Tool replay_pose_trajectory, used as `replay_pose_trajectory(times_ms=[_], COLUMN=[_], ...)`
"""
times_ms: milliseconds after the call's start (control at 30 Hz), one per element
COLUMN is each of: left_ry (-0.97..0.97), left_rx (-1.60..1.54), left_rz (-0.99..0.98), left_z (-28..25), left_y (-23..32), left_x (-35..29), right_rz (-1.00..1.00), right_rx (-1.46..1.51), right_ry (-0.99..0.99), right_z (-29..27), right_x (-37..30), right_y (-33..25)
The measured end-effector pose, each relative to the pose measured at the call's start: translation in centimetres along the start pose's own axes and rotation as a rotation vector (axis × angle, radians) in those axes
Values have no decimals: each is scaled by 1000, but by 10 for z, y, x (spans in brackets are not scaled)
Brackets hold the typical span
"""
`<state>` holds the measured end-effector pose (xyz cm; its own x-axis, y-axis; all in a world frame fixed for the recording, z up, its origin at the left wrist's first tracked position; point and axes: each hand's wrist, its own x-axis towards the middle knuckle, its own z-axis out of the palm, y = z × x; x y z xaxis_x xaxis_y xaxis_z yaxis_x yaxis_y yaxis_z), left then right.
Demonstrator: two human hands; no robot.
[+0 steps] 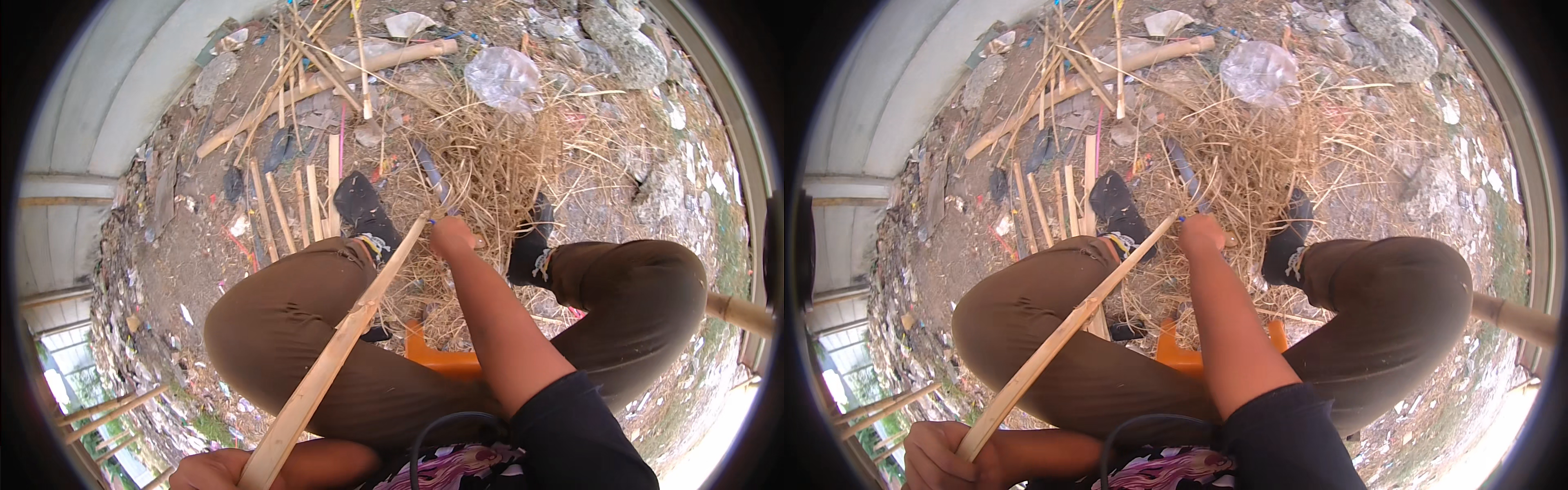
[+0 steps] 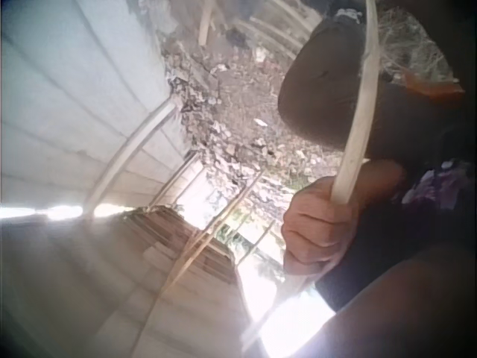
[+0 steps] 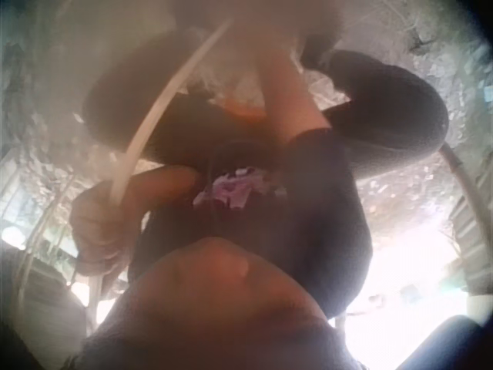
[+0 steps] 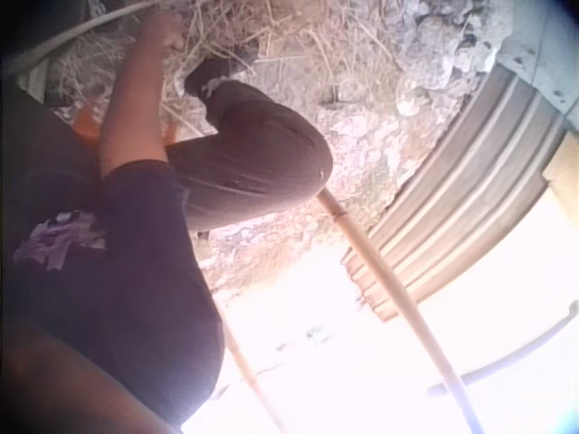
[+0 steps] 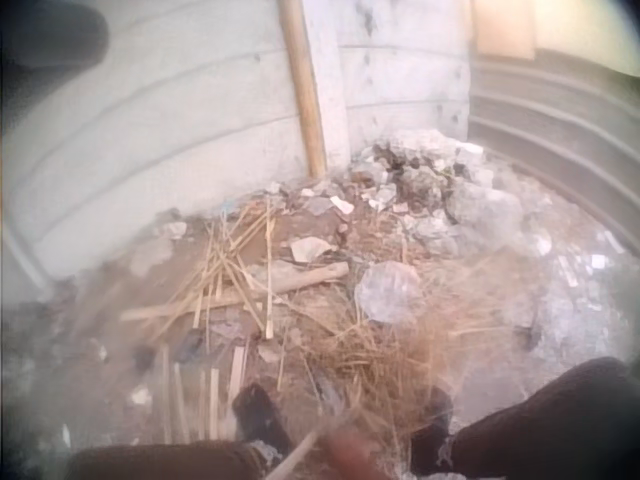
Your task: The person sits cross-legged and uses a blue utility knife to sharpen a thin wooden stick. They hold the stick with their left hand and carefully shave the wood with the knife in their right hand. The person occasionally switches to a larger bamboo pole, using a machete to split and shape it before returning to the smaller stick.
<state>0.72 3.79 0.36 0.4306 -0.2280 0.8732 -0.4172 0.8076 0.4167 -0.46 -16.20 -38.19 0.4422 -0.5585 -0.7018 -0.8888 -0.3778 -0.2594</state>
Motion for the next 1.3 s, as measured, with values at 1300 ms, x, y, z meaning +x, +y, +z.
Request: replay_pose_trajectory(times_ms=[1300], left_ry=[272], left_rx=[96], left_rz=[-67], left_z=[-21], left_y=[17], left_x=[7], right_rz=[-254], right_rx=[-259], right_ry=[477], right_z=[13], right_x=[-11], right_y=[64])
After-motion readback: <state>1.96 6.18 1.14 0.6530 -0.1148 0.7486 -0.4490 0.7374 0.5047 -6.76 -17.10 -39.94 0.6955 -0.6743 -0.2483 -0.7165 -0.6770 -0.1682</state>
